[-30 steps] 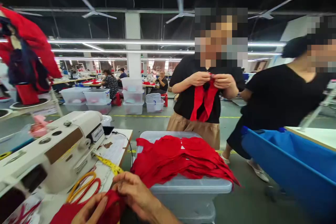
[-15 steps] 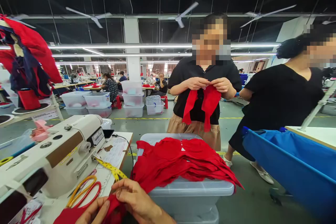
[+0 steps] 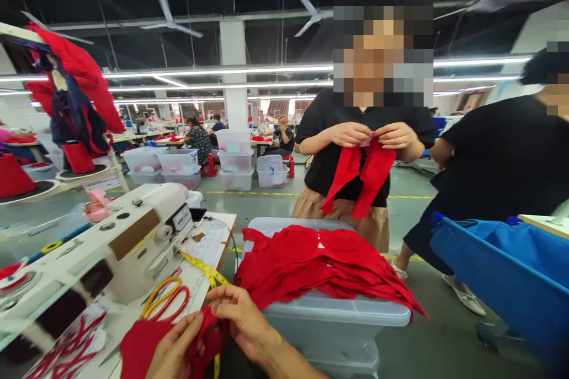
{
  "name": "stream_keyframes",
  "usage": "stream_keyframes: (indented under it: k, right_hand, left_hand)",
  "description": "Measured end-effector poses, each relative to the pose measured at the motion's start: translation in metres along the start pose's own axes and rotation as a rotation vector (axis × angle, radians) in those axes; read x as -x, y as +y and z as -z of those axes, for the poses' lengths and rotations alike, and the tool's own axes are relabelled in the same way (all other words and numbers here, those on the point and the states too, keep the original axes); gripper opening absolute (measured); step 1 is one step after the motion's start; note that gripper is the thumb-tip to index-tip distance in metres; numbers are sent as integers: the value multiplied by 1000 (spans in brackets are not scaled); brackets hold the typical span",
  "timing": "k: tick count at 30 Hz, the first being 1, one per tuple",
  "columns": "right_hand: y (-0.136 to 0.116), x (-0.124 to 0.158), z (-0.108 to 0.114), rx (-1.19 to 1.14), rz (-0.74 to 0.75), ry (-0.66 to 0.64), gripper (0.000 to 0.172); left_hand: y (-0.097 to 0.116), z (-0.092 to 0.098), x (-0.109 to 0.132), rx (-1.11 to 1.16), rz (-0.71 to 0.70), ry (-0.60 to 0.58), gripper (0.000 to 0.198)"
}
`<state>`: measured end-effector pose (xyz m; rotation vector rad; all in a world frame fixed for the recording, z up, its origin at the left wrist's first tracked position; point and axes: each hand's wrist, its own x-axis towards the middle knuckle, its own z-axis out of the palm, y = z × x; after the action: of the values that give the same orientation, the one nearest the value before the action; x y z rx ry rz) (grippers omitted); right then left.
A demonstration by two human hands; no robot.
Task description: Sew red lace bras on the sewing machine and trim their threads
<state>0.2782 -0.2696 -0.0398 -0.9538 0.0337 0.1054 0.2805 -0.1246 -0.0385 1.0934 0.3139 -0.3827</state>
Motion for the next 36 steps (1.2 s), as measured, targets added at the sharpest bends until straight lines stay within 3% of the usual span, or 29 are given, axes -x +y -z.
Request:
stream_keyframes:
  k: [4,11,22,28,36]
  right_hand:
    - [0,0,-2,-25,-44,-26,44]
    - [0,-7,-1,-55,-100,-75,44]
    - [2,0,-2,-60,-53,-48,39]
    - [6,-6,6,-50,-16,-5,46]
    - [8,-3,5,-32,9,-26,49]
  left_hand:
    - [11,-18,29,-86,-164,-93,42]
    - [11,-11,26,-91,-220,-55,25]
    - [2,-9,25,-117,-198,-53,41]
    - [-11,0,1,-49,-47,21,51]
    - [-15,1,5,-138,-155,1,58]
